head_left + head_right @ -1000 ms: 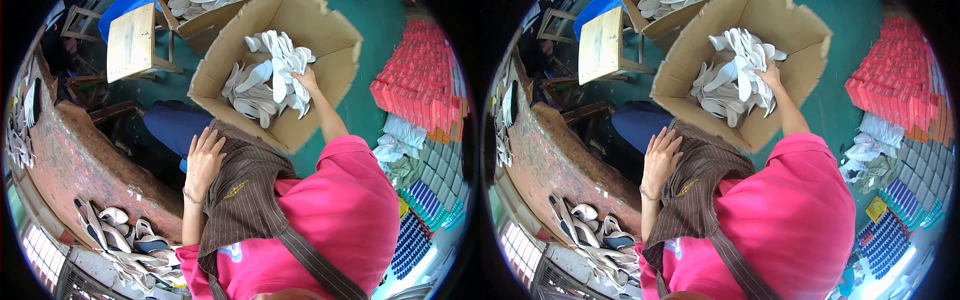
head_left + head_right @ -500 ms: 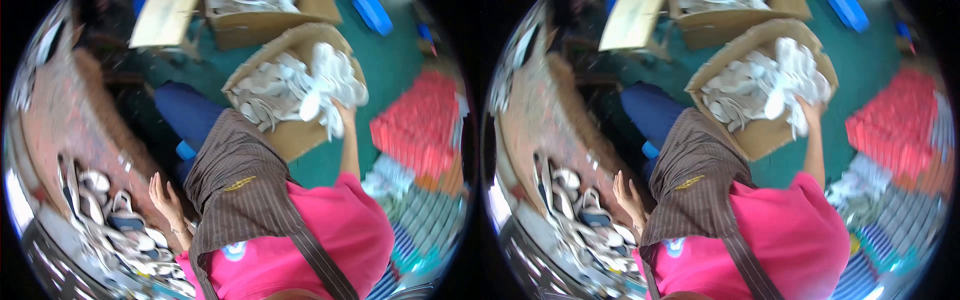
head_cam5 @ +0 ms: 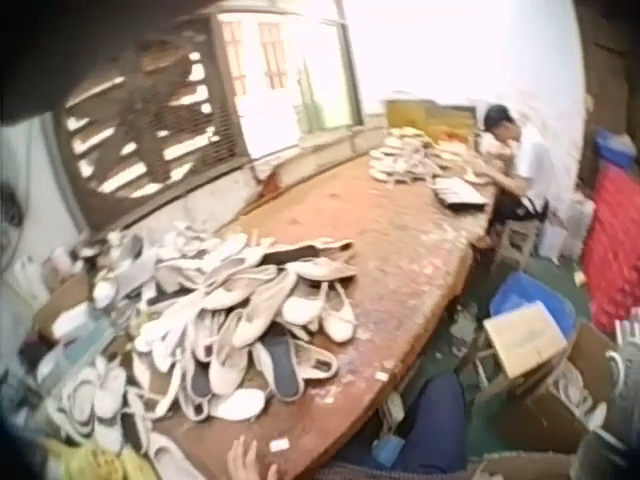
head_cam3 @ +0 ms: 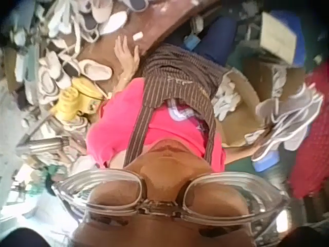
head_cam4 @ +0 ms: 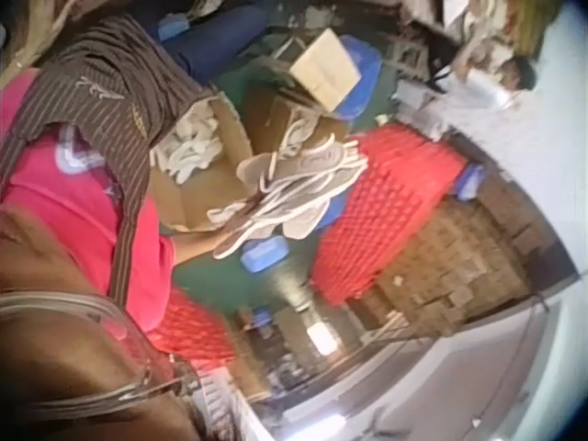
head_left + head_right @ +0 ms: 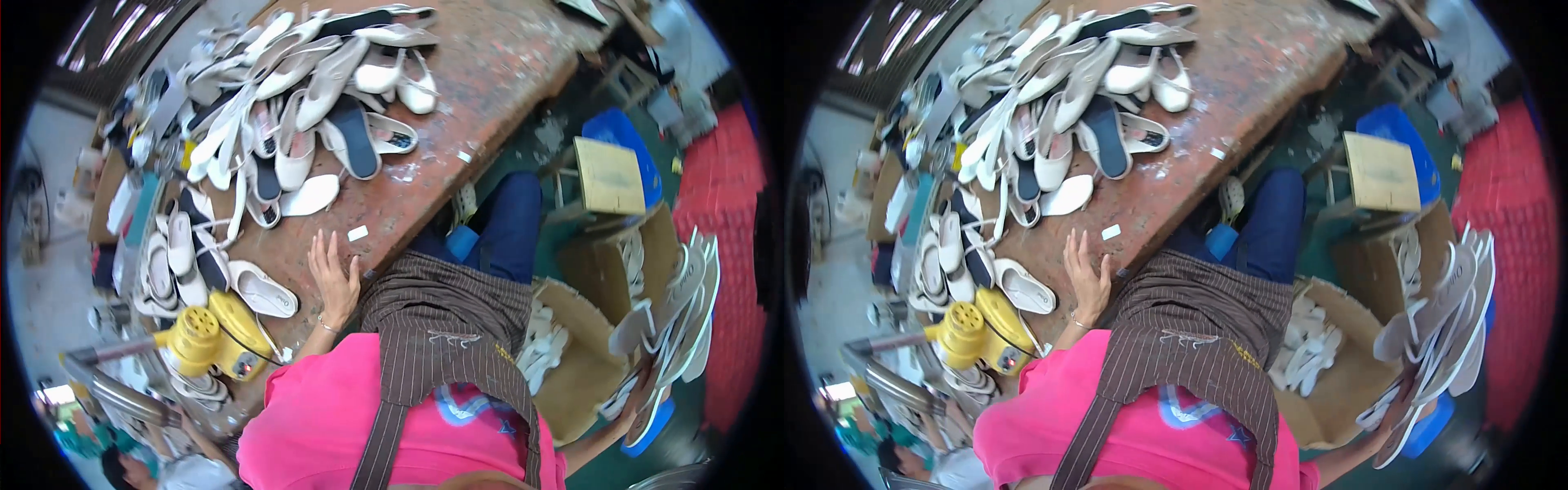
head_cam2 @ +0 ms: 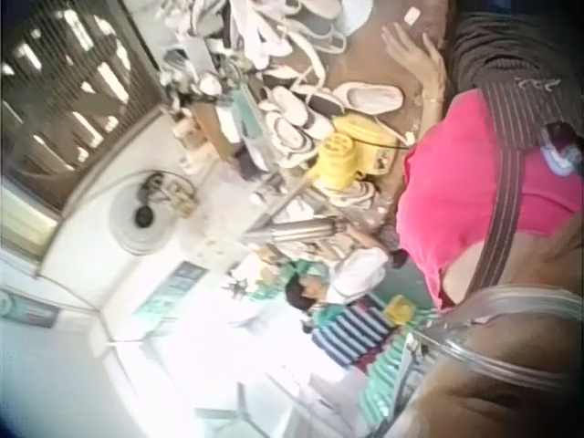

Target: The recorder inserts insoles into white flat shoes and uses a heat gun to finish them at a factory workbench.

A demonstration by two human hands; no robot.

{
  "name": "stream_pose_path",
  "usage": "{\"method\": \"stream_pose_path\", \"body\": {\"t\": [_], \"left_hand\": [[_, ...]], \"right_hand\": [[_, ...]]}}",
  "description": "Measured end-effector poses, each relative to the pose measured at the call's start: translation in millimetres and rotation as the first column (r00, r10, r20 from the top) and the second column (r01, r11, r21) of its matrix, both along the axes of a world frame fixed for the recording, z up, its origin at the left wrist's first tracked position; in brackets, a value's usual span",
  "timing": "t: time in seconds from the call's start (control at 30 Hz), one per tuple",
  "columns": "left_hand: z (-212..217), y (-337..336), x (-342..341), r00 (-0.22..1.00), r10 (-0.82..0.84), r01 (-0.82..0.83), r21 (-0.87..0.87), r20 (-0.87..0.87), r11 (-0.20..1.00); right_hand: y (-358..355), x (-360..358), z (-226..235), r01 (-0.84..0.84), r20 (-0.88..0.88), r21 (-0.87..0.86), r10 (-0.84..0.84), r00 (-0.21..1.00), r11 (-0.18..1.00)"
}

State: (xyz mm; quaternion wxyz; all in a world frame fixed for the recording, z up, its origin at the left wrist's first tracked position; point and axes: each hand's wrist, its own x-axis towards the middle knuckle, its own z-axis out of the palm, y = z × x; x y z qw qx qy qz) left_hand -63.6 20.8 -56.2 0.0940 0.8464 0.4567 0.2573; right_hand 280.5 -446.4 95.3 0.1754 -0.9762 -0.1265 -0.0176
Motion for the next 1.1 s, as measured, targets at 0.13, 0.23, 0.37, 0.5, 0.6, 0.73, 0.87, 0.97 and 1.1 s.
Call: {"method": "stream_pose_path", "body": {"t": [0.13,0.23,0.37,0.5,0.6,0.73,0.87,0.97,1.1], "left_hand": [[-9,-13,-18,0.971,0.228,-0.232,-0.039,-0.076,0.972],[-20,-15,-26,0.945,0.324,-0.326,-0.107,-0.036,0.939],[-12,-13,-24,0.93,0.354,-0.366,-0.16,-0.099,0.917],[-13,-11,-20,0.919,0.374,-0.392,-0.193,-0.121,0.9],[-11,-4,-20,0.918,0.382,-0.397,-0.223,-0.111,0.89],[-11,-7,-22,0.907,0.409,-0.422,-0.246,-0.104,0.873],[-15,-7,-25,0.902,0.423,-0.43,-0.238,-0.079,0.871],[-16,-4,-24,0.907,0.42,-0.417,-0.226,-0.038,0.88],[-20,-6,-24,0.895,0.446,-0.441,-0.173,-0.007,0.881]], "right_hand": [[141,88,20,-0.289,0.146,0.452,0.249,0.957,0.844],[262,113,45,-0.47,0.271,0.666,0.399,0.876,0.579],[435,117,53,-0.854,0.551,0.197,0.666,0.502,0.481],[559,134,1,-0.854,0.681,-0.114,0.666,0.305,0.508],[630,167,-56,-0.909,0.563,-0.254,0.815,0.139,0.331],[662,166,-106,-0.943,0.271,-0.172,0.934,0.233,0.285],[656,160,-94,-0.909,0.241,-0.23,0.925,0.294,0.348],[643,165,-85,-0.869,0.296,-0.288,0.901,0.318,0.402],[634,150,-84,-0.879,0.178,-0.185,0.895,0.409,0.438]]}}
